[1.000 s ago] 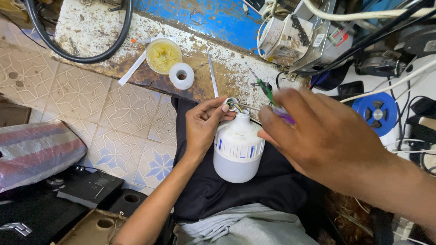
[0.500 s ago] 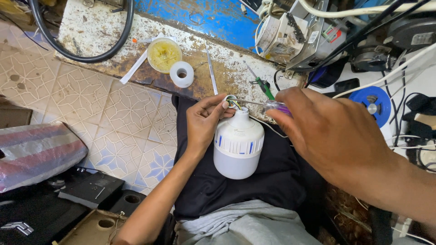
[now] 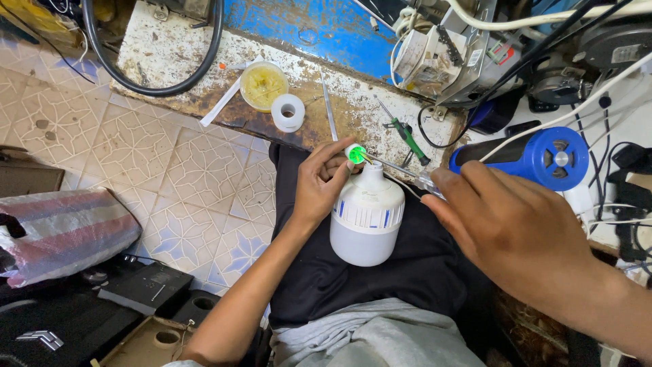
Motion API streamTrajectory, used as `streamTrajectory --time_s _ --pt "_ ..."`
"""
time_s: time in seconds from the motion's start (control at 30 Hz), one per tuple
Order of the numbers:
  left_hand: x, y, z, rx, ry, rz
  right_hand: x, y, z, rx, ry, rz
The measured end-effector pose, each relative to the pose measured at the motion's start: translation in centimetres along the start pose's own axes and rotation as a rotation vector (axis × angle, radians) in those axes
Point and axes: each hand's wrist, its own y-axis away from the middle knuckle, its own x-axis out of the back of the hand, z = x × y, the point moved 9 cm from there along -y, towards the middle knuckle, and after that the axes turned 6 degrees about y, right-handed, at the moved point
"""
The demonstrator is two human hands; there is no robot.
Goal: Reassembling and repairing a large LED light bulb by soldering wires and fitting the housing components together.
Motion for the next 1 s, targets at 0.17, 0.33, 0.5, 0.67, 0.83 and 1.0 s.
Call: streamTrajectory --time_s 0.17,0.33,0.5,0.67,0.83,1.0 --pt "-0.3 0.0 -0.3 -0.023 -0.054 -0.051 0.0 0.5 -0.3 0.001 0.046 0.03" --pt "-0.3 0.1 -0.8 -0.034 -0.077 -0.045 0.1 0.8 -0.9 0.017 0.076 0.029" --pt "-0.1 -0.1 -0.9 -0.056 -0.204 -0.033 -0.1 1.1 -1.6 0.116 0.111 -0.007" --pt "-0.1 -0.3 -0.6 -0.127 -0.325 -0.097 -2.3 0.8 -1.9 0.393 0.4 -0.129" --pt "-0.3 -0.5 -0.4 -0.114 -0.303 -0.139 -3.1 -1.3 -2.3 0.617 0.4 -0.262" --pt "0.5 -0.7 -1.5 -0.08 -0.261 -0.054 -3.3 -3.7 -3.6 0.67 0.364 -0.236"
